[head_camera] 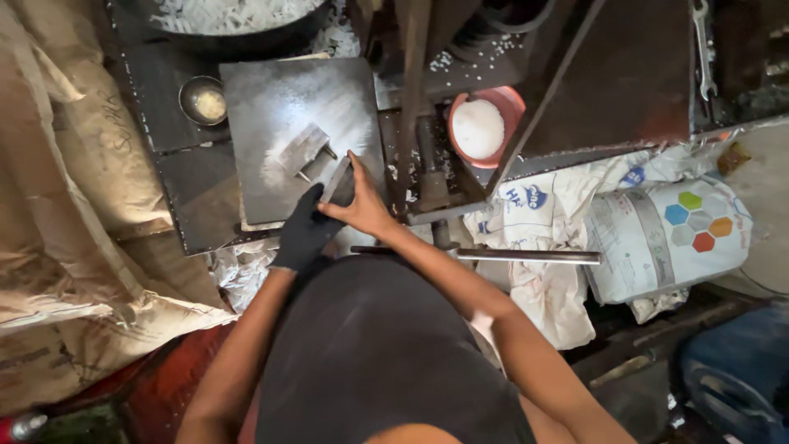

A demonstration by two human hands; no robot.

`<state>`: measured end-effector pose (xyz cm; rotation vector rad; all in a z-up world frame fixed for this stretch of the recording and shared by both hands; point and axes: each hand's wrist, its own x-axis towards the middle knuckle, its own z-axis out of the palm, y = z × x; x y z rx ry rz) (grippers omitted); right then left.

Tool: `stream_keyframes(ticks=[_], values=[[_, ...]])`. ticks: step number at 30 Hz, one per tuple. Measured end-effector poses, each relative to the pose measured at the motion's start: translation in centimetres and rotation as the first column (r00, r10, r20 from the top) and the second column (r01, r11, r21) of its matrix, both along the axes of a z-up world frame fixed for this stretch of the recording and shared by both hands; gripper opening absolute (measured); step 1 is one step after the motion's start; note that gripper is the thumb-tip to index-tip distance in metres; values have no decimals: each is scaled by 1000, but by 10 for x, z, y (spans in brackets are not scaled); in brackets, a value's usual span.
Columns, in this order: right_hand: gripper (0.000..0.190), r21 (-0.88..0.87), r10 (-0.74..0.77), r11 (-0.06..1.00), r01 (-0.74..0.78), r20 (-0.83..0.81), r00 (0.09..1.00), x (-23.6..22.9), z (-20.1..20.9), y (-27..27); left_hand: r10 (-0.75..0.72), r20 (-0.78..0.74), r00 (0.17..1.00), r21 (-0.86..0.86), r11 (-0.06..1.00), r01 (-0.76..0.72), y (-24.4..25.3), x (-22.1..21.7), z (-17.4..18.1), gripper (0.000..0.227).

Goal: The person operates a manual machine by turning a crank handle and repeatedly placing small white rectangular items into a hopper. The person wears a black glove on the left hand and uses the right hand to feed items into the machine.

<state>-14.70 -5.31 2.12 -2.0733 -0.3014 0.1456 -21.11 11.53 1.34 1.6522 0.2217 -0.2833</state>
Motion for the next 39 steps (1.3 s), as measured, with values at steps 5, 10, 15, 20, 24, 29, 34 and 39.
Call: stream_keyframes(ticks=[5,10,15,20,24,29,34,39], values=[[19,164,29,986,-23,-35,999,-20,68,-50,128,11,992,314,941,-125,-47,38,21,48],[27,-72,-212,966,249,330,920,-12,99,-109,181,47,982,174,967,-186,-76,94,22,40],[33,-218,-346,867,448,384,856,6,82,-134,28,151,988,282,957,-70,-92,153,1,42],[35,-287,-310,860,423,365,878,4,69,-137,-375,497,782,542,839,58,-88,203,-27,33],[35,-325,-314,839,436,366,876,3,70,-135,-512,272,815,718,672,183,-92,229,-40,34],[17,-225,-319,861,457,461,828,8,81,-131,-617,31,786,731,550,403,-48,245,-8,38],[9,-197,-376,856,479,398,837,1,78,-124,-408,-112,906,436,799,414,37,180,19,68],[18,-356,-374,777,519,403,836,2,79,-120,-313,163,936,337,909,246,65,106,15,122]])
